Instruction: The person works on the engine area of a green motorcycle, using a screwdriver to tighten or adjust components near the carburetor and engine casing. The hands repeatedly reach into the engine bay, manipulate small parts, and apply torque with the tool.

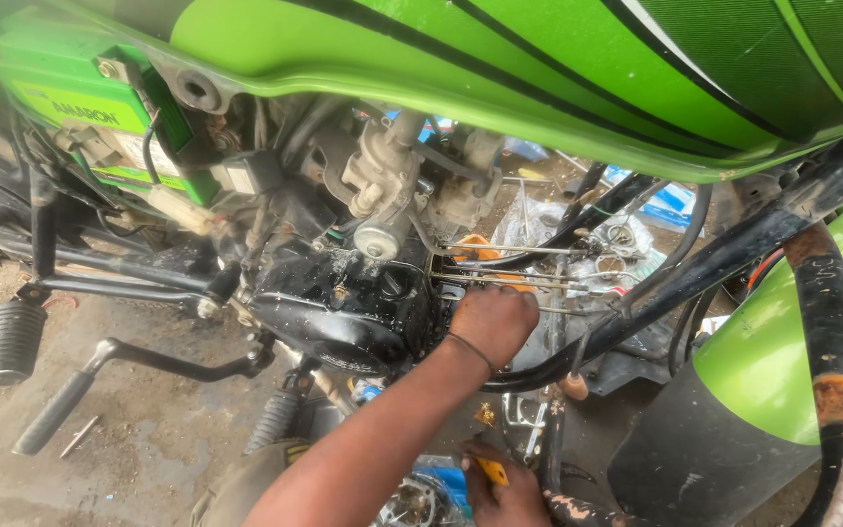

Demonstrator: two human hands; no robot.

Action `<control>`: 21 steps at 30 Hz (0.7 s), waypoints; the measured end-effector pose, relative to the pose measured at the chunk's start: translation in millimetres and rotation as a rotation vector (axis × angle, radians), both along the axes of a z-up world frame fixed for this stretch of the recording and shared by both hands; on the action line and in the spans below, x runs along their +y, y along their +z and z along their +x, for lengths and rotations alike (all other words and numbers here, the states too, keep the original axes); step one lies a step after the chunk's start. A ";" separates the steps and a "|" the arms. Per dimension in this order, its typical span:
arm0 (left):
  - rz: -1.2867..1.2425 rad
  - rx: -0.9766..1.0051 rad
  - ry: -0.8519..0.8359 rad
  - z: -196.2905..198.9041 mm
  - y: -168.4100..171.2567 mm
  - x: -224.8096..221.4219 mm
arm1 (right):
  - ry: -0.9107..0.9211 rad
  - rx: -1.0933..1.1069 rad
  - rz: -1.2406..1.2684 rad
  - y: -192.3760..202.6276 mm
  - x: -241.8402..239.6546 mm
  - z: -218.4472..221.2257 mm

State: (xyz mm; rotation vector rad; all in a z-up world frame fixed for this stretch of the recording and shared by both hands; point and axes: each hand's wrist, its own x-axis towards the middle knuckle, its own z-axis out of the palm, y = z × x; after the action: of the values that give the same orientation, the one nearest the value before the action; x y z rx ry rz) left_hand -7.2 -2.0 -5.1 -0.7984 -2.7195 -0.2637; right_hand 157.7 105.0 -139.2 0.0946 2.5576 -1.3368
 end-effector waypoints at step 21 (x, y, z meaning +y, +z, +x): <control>-0.004 0.028 -0.022 1.0 3.5 -4.6 | -0.002 -0.072 -0.037 3.8 -0.9 -1.0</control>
State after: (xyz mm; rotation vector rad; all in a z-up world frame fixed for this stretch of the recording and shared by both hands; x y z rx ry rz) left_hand -6.1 -6.6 -1.5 -0.8277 -2.6873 -0.2501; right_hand 156.8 104.0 -135.4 0.1364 2.4730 -1.3556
